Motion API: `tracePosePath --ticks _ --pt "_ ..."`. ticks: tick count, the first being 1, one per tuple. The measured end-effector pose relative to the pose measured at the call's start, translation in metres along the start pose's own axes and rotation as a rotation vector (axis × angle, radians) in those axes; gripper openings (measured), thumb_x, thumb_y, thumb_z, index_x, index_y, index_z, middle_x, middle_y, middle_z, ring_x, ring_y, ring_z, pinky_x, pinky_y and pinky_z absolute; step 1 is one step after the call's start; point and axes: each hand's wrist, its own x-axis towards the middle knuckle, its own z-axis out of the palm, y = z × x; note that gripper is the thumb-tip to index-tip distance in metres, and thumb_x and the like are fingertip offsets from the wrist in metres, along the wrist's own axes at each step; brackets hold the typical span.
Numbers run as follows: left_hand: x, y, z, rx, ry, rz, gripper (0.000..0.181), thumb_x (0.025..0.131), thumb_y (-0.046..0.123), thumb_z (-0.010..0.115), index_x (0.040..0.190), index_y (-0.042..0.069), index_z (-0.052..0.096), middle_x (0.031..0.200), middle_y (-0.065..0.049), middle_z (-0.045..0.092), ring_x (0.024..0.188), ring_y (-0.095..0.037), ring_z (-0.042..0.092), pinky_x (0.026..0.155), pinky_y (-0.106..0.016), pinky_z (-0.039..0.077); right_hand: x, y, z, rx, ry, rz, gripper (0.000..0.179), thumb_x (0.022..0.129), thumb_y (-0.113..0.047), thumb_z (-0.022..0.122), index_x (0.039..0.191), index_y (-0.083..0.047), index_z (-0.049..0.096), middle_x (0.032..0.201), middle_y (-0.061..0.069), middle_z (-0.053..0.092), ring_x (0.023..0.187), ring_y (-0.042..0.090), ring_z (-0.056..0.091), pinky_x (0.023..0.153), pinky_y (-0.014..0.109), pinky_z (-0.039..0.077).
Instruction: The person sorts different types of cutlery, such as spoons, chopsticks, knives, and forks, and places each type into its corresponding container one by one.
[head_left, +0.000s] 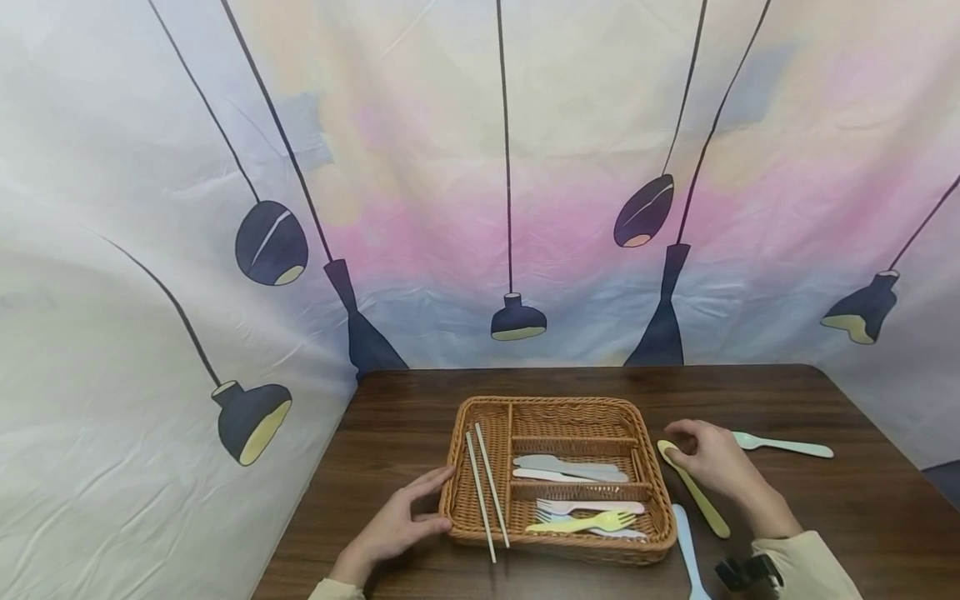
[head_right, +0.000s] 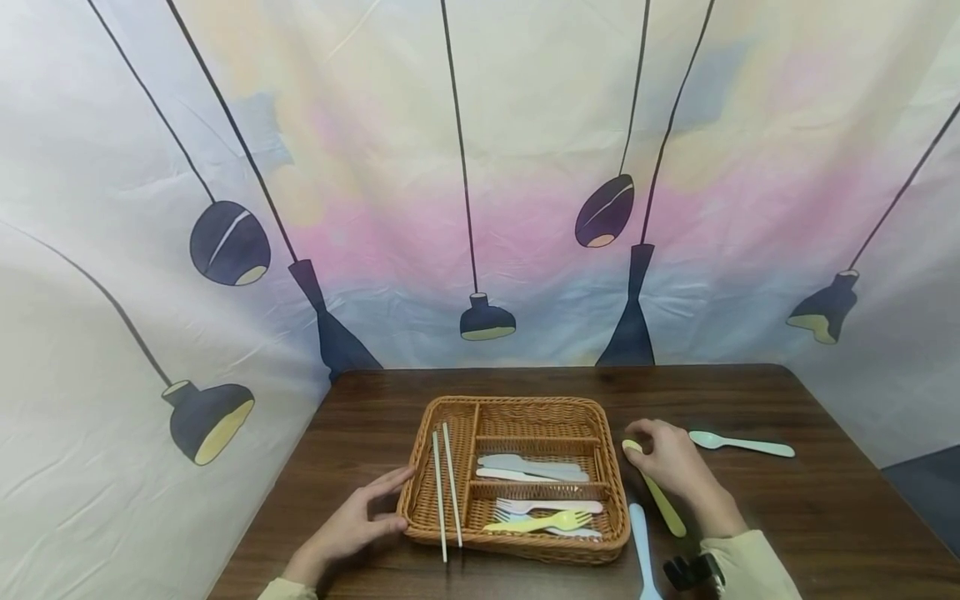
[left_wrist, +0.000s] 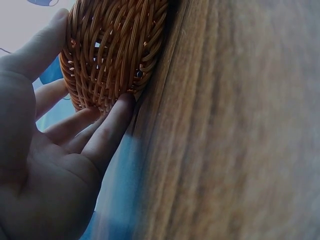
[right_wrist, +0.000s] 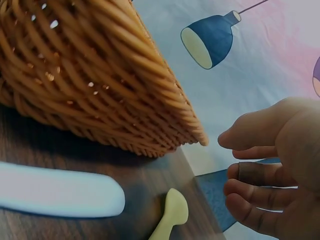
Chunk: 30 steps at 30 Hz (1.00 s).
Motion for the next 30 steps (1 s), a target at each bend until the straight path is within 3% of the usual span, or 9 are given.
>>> tracePosePath --ticks 12,20,30 --pt "0.001 0.001 0.0 0.008 -0.006 -0.003 0.076 0.086 0.018 0.075 0.15 0.008 0.036 0.158 -0.025 0.021 0.137 -0.049 0.031 0.094 -0.028 0.054 -0.007 0.012 0.003 0.009 -0.028 0.027 0.036 0.083 -0.015 0.074 0.112 0.002 0.065 0.1 0.019 0.069 0.081 0.027 0.069 0.058 0.035 0.057" --pt "0.0 0.0 -0.001 0.008 -0.006 -0.006 0.075 0.087 0.017 0.074 0.151 0.009 0.036 0.158 -0.025 0.021 0.137 -0.049 0.031 0.094 -0.028 0.054 -0.011 0.021 0.006 -0.042 0.002 0.014 0.036 0.077 -0.016 0.078 0.108 0.0 0.067 0.092 0.012 0.067 0.077 0.024 0.066 0.056 0.034 0.053" --pt "0.0 -0.002 0.0 0.006 -0.009 0.009 0.075 0.086 0.016 0.074 0.151 0.007 0.036 0.158 -0.024 0.022 0.137 -0.047 0.031 0.094 -0.027 0.054 -0.012 0.026 0.012 -0.053 -0.054 0.078 0.044 0.076 -0.019 0.08 0.113 0.001 0.065 0.093 0.009 0.065 0.08 0.021 0.063 0.058 0.035 0.053"
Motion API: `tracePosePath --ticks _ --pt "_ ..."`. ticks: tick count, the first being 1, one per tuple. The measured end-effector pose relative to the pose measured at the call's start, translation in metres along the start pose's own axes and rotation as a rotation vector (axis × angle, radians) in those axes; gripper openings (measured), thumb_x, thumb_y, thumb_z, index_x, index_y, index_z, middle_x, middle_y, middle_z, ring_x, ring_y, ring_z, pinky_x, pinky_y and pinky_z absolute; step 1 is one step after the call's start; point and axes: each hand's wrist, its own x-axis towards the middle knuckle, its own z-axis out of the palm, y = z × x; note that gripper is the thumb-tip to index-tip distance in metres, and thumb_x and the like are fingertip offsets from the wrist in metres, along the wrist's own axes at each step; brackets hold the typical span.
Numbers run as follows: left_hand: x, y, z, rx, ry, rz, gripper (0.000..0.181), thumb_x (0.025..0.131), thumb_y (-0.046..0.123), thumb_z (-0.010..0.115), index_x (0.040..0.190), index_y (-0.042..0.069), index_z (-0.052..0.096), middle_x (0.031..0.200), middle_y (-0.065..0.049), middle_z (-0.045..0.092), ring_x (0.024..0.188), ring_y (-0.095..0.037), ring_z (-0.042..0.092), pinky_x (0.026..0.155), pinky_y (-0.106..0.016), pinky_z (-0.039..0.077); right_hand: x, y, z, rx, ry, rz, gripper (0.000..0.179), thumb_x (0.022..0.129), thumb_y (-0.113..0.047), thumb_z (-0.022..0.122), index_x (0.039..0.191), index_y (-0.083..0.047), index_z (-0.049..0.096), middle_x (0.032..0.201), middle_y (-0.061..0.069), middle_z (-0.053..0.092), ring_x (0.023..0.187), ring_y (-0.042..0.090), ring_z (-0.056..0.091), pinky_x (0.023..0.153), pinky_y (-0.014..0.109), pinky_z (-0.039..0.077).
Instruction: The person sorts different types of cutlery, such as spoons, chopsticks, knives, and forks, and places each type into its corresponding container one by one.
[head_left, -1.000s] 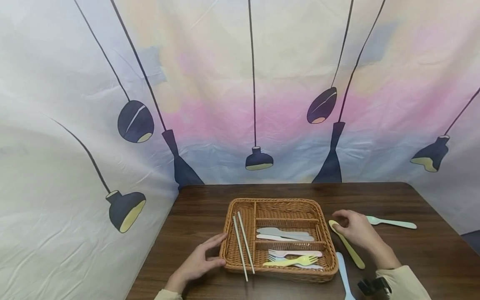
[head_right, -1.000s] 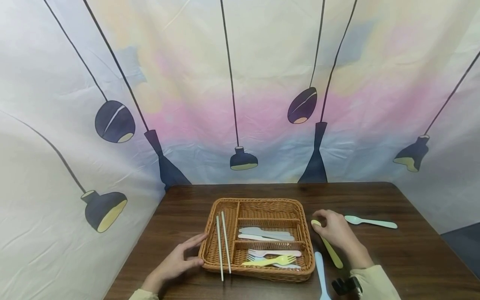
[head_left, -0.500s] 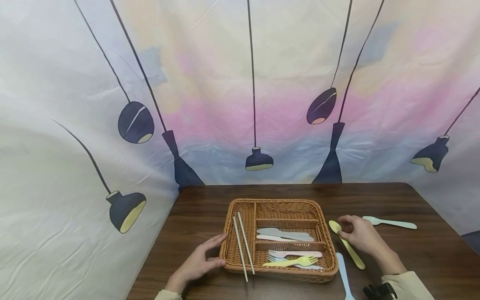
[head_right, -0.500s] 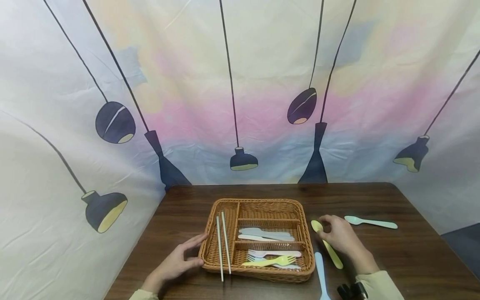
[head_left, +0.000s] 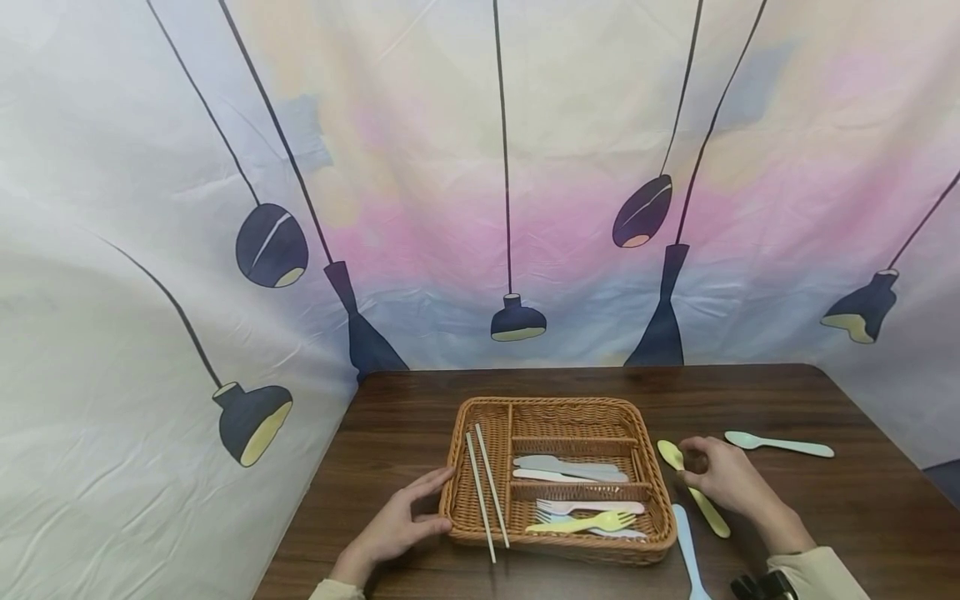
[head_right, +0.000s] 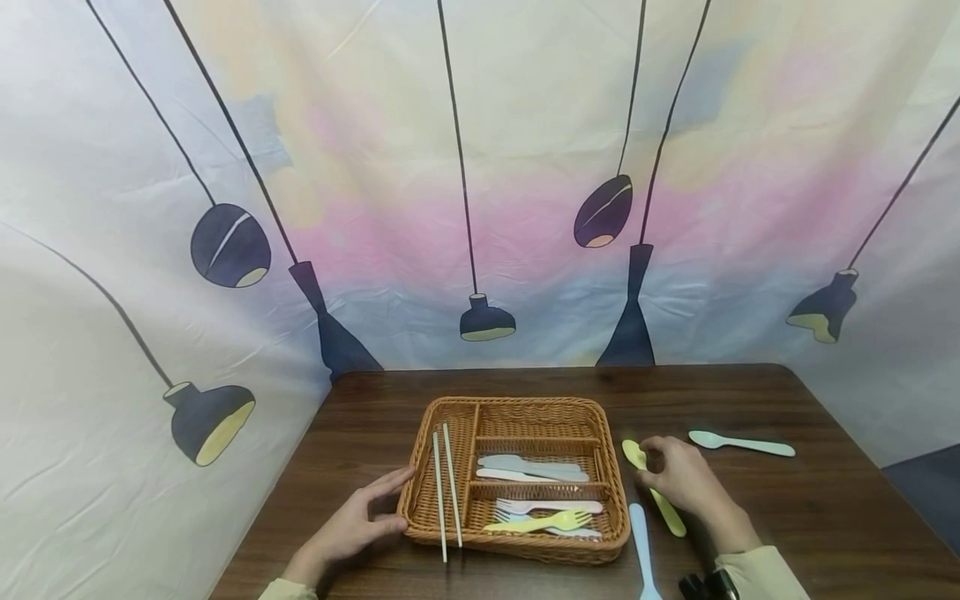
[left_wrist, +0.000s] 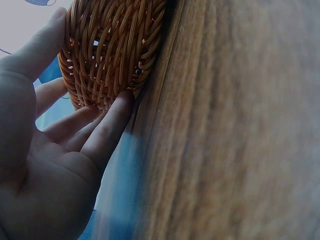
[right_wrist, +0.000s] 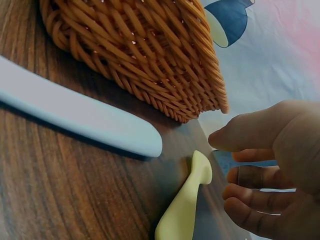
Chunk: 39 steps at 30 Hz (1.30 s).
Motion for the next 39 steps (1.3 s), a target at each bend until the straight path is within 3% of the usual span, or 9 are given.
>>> tracePosePath --ticks 17,28,39 --pt "0.0 0.001 -0.001 0.026 -0.002 -0.001 0.074 0.087 0.017 0.073 0.15 0.008 0.037 0.157 -0.024 0.023 0.137 -0.048 0.03 0.095 -0.029 0.054 -0.002 0.008 0.005 -0.007 -0.045 0.009 0.047 0.074 -0.016 0.082 0.114 0.0 0.065 0.089 0.005 0.063 0.077 0.017 0.057 0.056 0.029 0.046" --pt "0.0 0.0 -0.001 0.021 0.0 0.015 0.073 0.087 0.016 0.073 0.15 0.008 0.038 0.157 -0.023 0.024 0.137 -0.047 0.03 0.095 -0.028 0.054 -0.002 0.012 0.009 0.021 -0.05 0.029 0.046 0.073 -0.013 0.083 0.113 0.0 0.066 0.101 0.014 0.068 0.078 0.018 0.061 0.057 0.029 0.051" --pt "0.0 0.0 0.0 0.021 0.002 0.012 0.072 0.087 0.016 0.073 0.149 0.007 0.038 0.157 -0.024 0.024 0.137 -0.047 0.028 0.095 -0.029 0.054 -0.003 0.015 0.013 0.029 -0.042 0.018 0.036 0.072 -0.004 0.078 0.106 0.003 0.067 0.088 0.007 0.068 0.077 0.018 0.063 0.06 0.032 0.055"
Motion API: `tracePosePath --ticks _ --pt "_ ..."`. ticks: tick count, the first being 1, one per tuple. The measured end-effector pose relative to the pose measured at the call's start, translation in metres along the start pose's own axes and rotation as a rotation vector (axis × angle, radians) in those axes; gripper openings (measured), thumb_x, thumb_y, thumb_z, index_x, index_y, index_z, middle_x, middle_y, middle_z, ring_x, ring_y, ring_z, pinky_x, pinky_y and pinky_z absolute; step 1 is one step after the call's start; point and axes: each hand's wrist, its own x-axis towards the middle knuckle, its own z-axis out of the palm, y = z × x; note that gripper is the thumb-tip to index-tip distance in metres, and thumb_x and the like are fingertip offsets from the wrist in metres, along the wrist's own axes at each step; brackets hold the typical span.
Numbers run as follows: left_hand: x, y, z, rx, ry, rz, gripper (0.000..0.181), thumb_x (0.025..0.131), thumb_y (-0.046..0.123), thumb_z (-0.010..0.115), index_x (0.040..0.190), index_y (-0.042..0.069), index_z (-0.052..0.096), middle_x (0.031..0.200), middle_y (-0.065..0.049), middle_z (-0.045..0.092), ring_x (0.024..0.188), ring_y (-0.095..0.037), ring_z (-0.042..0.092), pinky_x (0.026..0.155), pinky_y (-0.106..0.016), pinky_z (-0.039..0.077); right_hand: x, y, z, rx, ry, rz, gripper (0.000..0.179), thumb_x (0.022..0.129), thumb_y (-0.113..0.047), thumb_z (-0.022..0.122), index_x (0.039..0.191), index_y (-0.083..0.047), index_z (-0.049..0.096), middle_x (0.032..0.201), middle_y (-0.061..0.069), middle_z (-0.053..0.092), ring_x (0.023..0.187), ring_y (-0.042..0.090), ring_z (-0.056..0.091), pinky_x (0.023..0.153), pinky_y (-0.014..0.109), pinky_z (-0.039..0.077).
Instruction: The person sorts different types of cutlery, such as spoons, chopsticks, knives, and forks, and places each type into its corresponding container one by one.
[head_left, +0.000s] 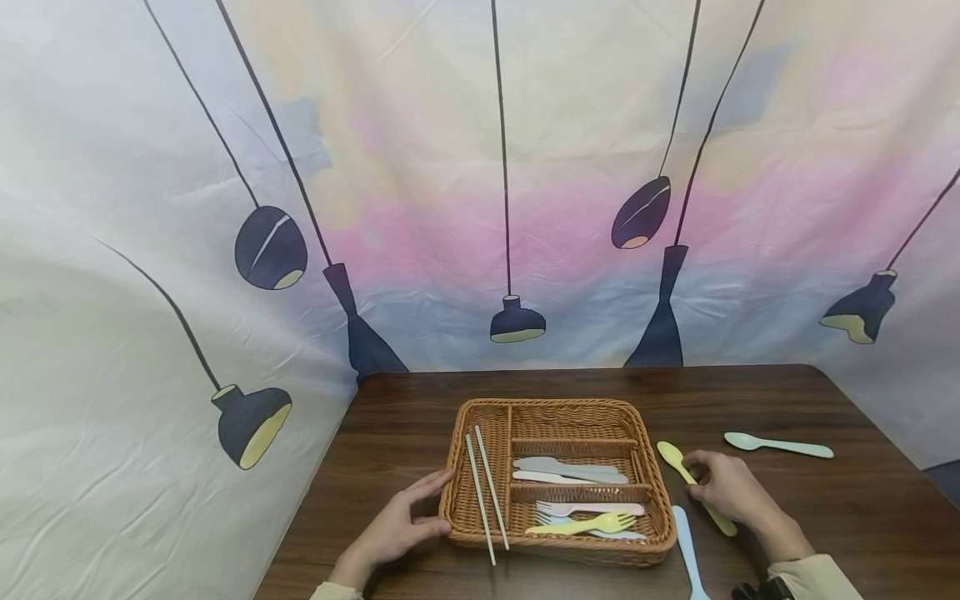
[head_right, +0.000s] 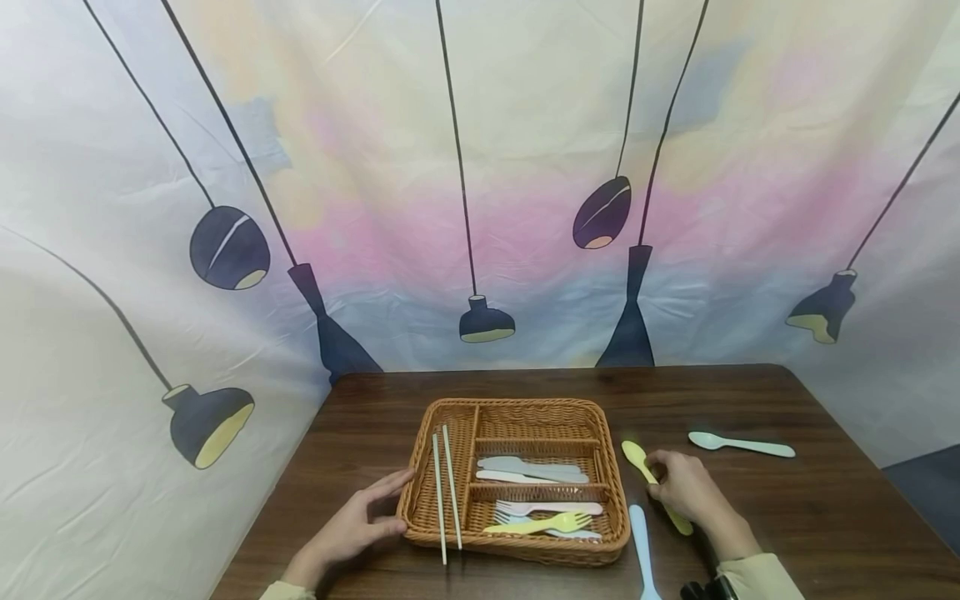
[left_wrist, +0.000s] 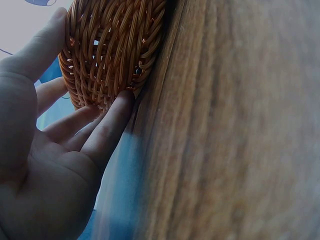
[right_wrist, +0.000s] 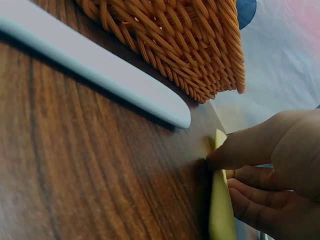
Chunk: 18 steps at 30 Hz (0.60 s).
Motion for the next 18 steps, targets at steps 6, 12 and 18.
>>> tracePosePath --ticks 6,12,18 --pt "-0.0005 0.0007 0.0002 -0.001 0.0 -0.005 0.072 0.087 0.016 0.073 0.15 0.007 0.038 0.157 -0.024 0.024 0.138 -0.048 0.028 0.095 -0.029 0.054 0.0002 0.0 -0.0007 0.017 -0.02 0.01 0.036 0.07 0.002 0.073 0.106 0.004 0.068 0.088 0.008 0.07 0.074 0.017 0.063 0.057 0.03 0.054" --pt "-0.0005 0.0001 0.0001 0.003 -0.003 -0.004 0.073 0.087 0.017 0.073 0.15 0.007 0.038 0.157 -0.024 0.024 0.138 -0.048 0.028 0.095 -0.029 0.054 -0.0007 0.0024 -0.0008 0.033 -0.009 -0.012 0.033 0.068 -0.001 0.075 0.101 -0.001 0.07 0.08 -0.001 0.067 0.073 0.012 0.059 0.057 0.026 0.049" --pt "0.0001 0.0 -0.0001 0.006 0.003 -0.002 0.073 0.086 0.016 0.074 0.149 0.007 0.038 0.157 -0.023 0.025 0.137 -0.046 0.03 0.095 -0.029 0.054 -0.0014 0.0046 -0.0016 0.06 -0.006 -0.009 0.031 0.07 0.0 0.074 0.1 -0.004 0.071 0.08 -0.002 0.065 0.072 0.011 0.056 0.056 0.024 0.045"
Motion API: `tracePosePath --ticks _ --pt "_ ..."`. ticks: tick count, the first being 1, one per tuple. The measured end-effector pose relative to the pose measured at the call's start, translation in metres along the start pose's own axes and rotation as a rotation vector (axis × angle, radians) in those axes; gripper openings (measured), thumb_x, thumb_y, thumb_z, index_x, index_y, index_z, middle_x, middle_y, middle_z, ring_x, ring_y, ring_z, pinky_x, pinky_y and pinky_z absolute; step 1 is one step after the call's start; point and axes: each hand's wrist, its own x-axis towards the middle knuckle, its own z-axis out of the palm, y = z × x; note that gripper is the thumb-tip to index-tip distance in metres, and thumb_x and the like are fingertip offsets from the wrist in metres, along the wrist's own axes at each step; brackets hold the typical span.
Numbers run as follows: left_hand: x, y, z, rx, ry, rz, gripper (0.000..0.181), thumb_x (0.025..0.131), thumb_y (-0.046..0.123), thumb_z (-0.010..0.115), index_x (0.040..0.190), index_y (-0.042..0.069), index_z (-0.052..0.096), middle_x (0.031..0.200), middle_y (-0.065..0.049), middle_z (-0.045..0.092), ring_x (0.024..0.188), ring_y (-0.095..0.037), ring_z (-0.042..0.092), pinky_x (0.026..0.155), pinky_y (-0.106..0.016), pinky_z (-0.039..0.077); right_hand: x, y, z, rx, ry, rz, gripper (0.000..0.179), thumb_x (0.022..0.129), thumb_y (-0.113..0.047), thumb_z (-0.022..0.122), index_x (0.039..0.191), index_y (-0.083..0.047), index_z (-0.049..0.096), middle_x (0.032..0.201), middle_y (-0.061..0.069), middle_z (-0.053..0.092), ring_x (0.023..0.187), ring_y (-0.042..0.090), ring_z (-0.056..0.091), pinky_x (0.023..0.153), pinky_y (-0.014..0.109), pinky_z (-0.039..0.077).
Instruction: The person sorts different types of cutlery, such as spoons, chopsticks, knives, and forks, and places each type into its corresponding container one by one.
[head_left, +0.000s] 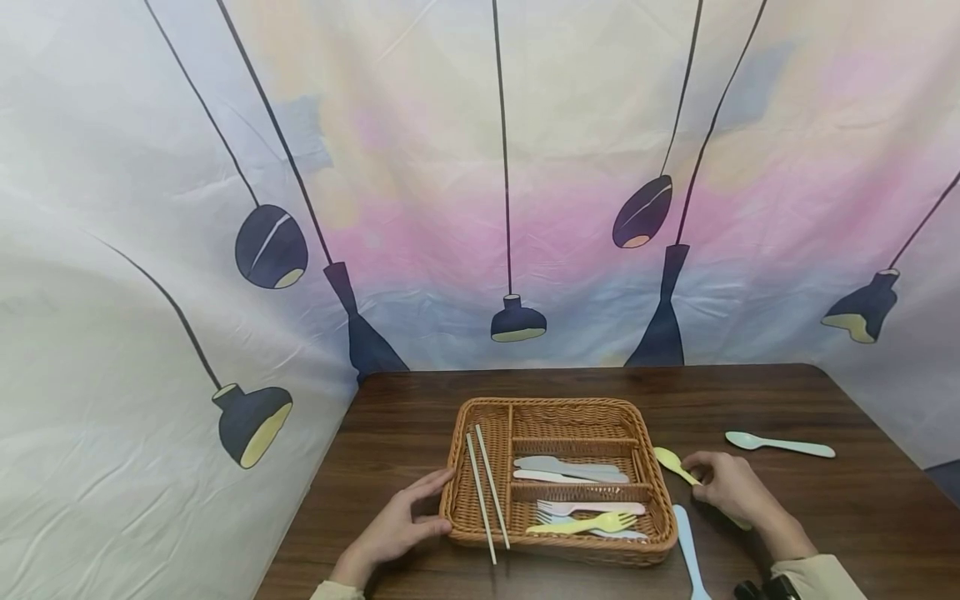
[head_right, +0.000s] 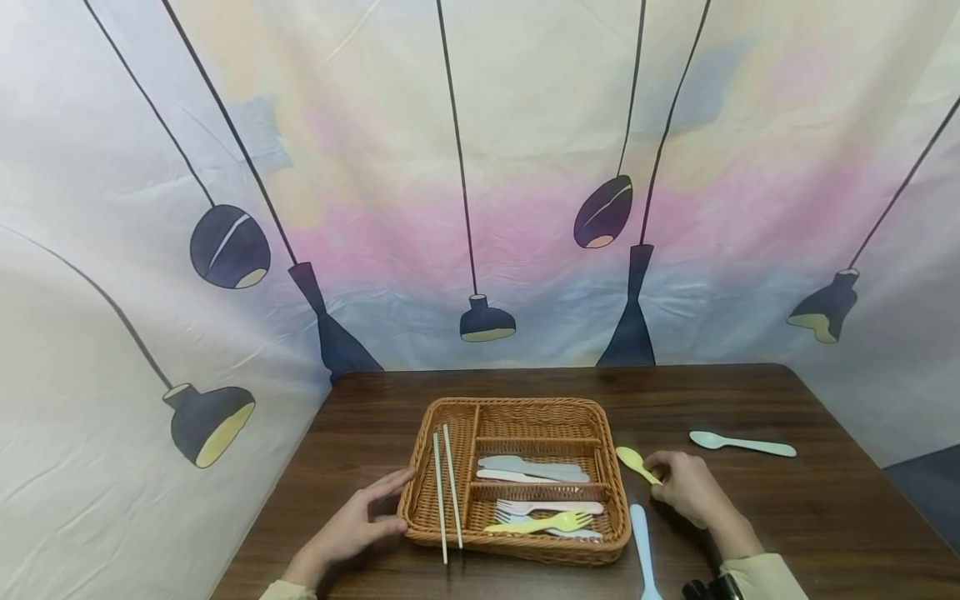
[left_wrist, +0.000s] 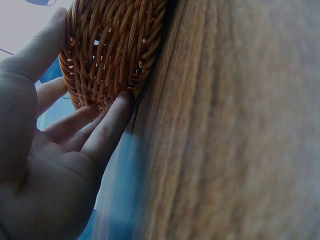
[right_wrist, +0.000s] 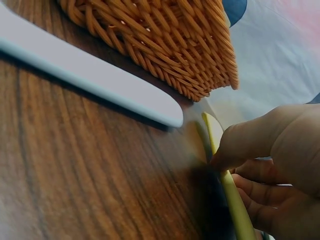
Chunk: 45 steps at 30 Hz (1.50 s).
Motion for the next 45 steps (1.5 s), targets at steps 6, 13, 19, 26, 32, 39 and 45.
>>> tracePosePath --ticks 6,13,19,26,32,39,45 --pt "0.0 0.001 0.0 -0.016 -0.004 -0.007 0.074 0.086 0.016 0.074 0.15 0.007 0.038 0.157 -0.023 0.024 0.137 -0.046 0.03 0.095 -0.028 0.054 0.0 0.003 -0.005 -0.002 0.012 0.015 0.032 0.07 0.001 0.074 0.101 -0.006 0.071 0.081 -0.001 0.064 0.072 0.013 0.055 0.055 0.025 0.043" --pt "-0.001 0.001 0.0 -0.008 -0.004 -0.015 0.074 0.086 0.017 0.074 0.15 0.007 0.038 0.157 -0.024 0.023 0.137 -0.047 0.03 0.095 -0.028 0.054 0.001 0.002 -0.007 0.005 0.007 0.034 0.031 0.072 0.001 0.074 0.103 -0.006 0.071 0.083 0.0 0.064 0.072 0.013 0.054 0.055 0.026 0.043" --pt "0.0 0.0 0.0 -0.002 -0.002 -0.005 0.074 0.086 0.017 0.074 0.15 0.006 0.038 0.157 -0.024 0.024 0.137 -0.046 0.03 0.095 -0.028 0.054 0.003 -0.003 -0.013 0.012 0.027 -0.014 0.031 0.073 0.001 0.072 0.103 -0.005 0.07 0.081 0.0 0.063 0.07 0.014 0.053 0.052 0.024 0.042" --pt "0.0 0.0 0.0 0.015 0.001 0.001 0.072 0.087 0.017 0.073 0.149 0.007 0.038 0.157 -0.023 0.026 0.137 -0.047 0.031 0.094 -0.029 0.054 0.004 -0.008 -0.021 0.019 0.048 -0.07 0.032 0.074 0.0 0.071 0.105 -0.005 0.069 0.081 0.0 0.063 0.07 0.013 0.053 0.049 0.023 0.041" --pt "0.0 0.001 0.0 0.028 0.002 0.005 0.072 0.087 0.016 0.073 0.149 0.008 0.039 0.156 -0.024 0.026 0.136 -0.049 0.031 0.094 -0.03 0.054 0.005 -0.016 -0.027 0.015 0.05 -0.083 0.031 0.077 -0.001 0.07 0.107 -0.005 0.069 0.083 0.0 0.063 0.071 0.013 0.053 0.05 0.025 0.041" --pt "0.0 0.002 -0.001 0.043 0.006 -0.003 0.072 0.086 0.017 0.074 0.149 0.009 0.04 0.156 -0.023 0.028 0.136 -0.047 0.031 0.095 -0.028 0.054 0.008 -0.027 -0.031 0.002 0.091 -0.13 0.03 0.077 -0.001 0.071 0.106 -0.008 0.07 0.083 -0.001 0.064 0.073 0.012 0.055 0.053 0.025 0.043" --pt "0.0 0.002 -0.001 0.029 0.002 -0.003 0.072 0.087 0.017 0.074 0.149 0.008 0.039 0.156 -0.024 0.026 0.136 -0.048 0.031 0.094 -0.029 0.054 0.016 -0.037 -0.034 -0.002 0.111 -0.155 0.03 0.077 0.0 0.071 0.106 -0.008 0.07 0.082 -0.002 0.063 0.072 0.013 0.054 0.054 0.025 0.043"
